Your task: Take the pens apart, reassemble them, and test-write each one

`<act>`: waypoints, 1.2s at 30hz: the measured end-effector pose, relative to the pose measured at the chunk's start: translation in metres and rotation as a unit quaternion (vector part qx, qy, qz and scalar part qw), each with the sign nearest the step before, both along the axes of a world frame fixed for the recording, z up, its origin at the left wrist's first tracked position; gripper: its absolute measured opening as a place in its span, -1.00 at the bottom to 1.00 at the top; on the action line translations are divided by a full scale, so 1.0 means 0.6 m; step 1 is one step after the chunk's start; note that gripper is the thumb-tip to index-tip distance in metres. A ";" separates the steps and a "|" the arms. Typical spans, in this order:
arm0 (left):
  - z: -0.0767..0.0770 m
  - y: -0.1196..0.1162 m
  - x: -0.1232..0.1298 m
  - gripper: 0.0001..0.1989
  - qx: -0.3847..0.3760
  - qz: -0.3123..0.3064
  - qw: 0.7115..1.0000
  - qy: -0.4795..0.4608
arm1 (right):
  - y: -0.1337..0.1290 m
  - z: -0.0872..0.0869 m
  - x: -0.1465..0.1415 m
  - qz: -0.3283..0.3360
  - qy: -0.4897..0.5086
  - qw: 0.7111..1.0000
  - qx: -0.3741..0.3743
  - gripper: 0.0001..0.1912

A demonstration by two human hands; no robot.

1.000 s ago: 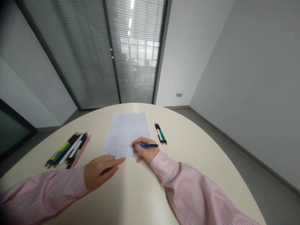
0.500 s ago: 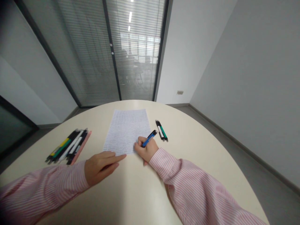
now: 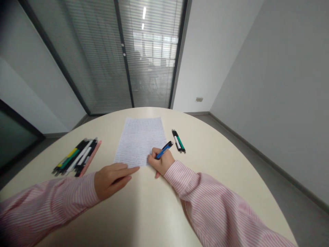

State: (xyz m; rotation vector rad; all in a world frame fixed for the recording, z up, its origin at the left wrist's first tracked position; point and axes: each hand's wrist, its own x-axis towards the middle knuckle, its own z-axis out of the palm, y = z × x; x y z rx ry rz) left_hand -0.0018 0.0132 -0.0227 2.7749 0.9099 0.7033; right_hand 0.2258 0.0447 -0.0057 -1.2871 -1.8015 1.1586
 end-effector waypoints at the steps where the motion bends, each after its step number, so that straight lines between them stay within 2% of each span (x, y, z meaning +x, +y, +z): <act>1: 0.000 0.000 0.000 -0.66 0.000 0.001 1.000 0.000 | 0.000 0.000 0.000 -0.001 -0.001 1.000 0.003 -0.68; 5: 0.003 -0.001 0.000 -0.65 0.006 -0.001 1.000 0.004 | -0.001 -0.004 0.001 -0.010 0.005 1.000 0.014 -0.69; 11: 0.004 -0.003 0.000 -0.66 0.001 0.004 1.000 0.007 | 0.000 -0.005 -0.002 -0.033 0.049 0.998 -0.024 -0.68; 14: 0.003 -0.003 0.000 -0.66 0.000 0.002 1.000 0.003 | -0.001 -0.001 -0.004 -0.042 0.057 0.997 -0.042 -0.74; 17: 0.003 -0.002 -0.001 -0.66 -0.002 -0.001 1.000 -0.001 | -0.001 0.002 -0.004 -0.043 0.054 0.997 -0.031 -0.83; 19: 0.004 -0.002 0.000 -0.65 0.001 -0.003 1.000 -0.002 | -0.002 0.001 -0.003 -0.047 0.043 0.998 -0.012 -0.82; 24: 0.002 -0.001 0.000 -0.65 0.005 -0.002 1.000 0.000 | -0.002 0.000 -0.002 -0.029 0.006 1.000 -0.004 -0.64; 36: 0.003 0.000 0.000 -0.65 0.009 -0.004 1.000 0.001 | -0.002 0.000 -0.006 -0.016 0.008 1.000 -0.006 -0.70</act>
